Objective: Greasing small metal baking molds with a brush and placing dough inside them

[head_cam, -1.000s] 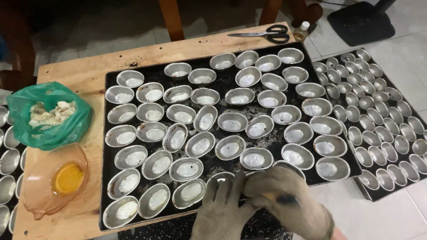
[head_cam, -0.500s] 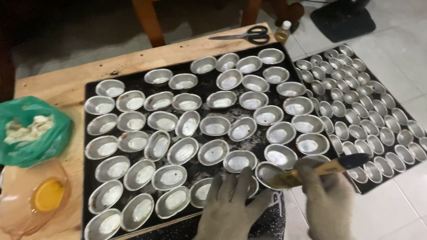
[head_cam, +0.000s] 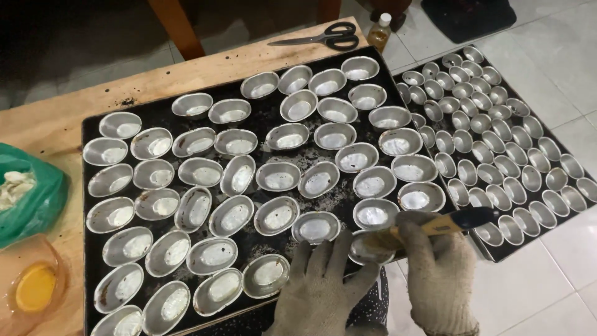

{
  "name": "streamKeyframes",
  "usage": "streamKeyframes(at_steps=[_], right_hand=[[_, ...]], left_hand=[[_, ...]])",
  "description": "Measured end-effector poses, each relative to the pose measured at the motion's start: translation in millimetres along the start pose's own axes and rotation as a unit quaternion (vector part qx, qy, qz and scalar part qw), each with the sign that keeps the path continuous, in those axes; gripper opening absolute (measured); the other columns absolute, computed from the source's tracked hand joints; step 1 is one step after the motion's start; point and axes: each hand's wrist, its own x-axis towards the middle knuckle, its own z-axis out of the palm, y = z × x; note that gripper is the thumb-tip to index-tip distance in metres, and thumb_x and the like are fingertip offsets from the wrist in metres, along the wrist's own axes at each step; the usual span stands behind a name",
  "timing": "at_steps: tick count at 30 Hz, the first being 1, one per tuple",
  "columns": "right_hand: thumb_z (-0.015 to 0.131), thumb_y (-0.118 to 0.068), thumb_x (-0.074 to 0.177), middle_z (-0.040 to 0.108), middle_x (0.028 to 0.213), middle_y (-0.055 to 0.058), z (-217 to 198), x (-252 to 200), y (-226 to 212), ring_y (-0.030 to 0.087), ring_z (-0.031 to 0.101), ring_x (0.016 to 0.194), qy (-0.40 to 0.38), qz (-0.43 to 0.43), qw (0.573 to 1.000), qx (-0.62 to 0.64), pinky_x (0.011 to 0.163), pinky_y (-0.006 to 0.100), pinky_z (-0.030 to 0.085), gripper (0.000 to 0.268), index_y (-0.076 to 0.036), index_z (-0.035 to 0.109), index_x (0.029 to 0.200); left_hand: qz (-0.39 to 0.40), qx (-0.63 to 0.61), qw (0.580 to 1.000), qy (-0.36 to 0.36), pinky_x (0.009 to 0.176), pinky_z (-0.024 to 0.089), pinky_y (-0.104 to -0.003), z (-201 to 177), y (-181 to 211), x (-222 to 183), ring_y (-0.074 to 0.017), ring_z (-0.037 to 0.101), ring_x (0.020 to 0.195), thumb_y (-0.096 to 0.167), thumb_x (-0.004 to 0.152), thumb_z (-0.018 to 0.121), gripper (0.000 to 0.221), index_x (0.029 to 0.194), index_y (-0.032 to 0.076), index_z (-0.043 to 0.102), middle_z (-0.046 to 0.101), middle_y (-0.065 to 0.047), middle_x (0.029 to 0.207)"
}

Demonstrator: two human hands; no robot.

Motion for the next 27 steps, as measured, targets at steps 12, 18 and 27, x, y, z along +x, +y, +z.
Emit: streamKeyframes(at_steps=[12,18,27], right_hand=[[0.072,-0.029,0.081,0.078,0.08,0.004,11.7,-13.5,-2.3,0.019,0.074,0.079,-0.01,0.112,0.991,-0.067,0.074,0.033,0.053,0.022,-0.013,0.082,0.093],[0.07,-0.021,0.084,0.08,0.082,0.013,7.7,-11.0,7.0,0.025,0.076,0.079,-0.038,0.055,0.998,0.012,0.068,0.037,0.06,0.023,-0.002,0.081,0.089],[0.062,-0.01,0.092,0.074,0.103,0.022,-67.4,62.1,108.0,0.049,0.068,0.092,0.076,-0.206,0.941,-0.256,0.073,0.058,0.052,0.029,-0.009,0.067,0.121]], left_hand=[[-0.012,-0.005,0.999,-0.047,0.098,0.045,-0.061,3.0,1.6,-0.3,-0.0372,0.052,0.114,0.096,0.039,0.073,0.119,0.141,0.036,0.059,0.048,-0.021,0.143],[-0.029,-0.1,0.983,-0.154,0.104,0.033,-0.068,1.4,-1.9,2.9,-0.0468,0.041,0.126,0.086,0.051,0.081,0.11,0.143,0.031,0.054,0.036,-0.027,0.147],[-0.009,-0.072,0.991,-0.116,0.101,0.037,-0.066,7.9,-2.9,-2.9,-0.0455,0.049,0.119,0.091,0.043,0.082,0.115,0.139,0.033,0.057,0.042,-0.031,0.147]])
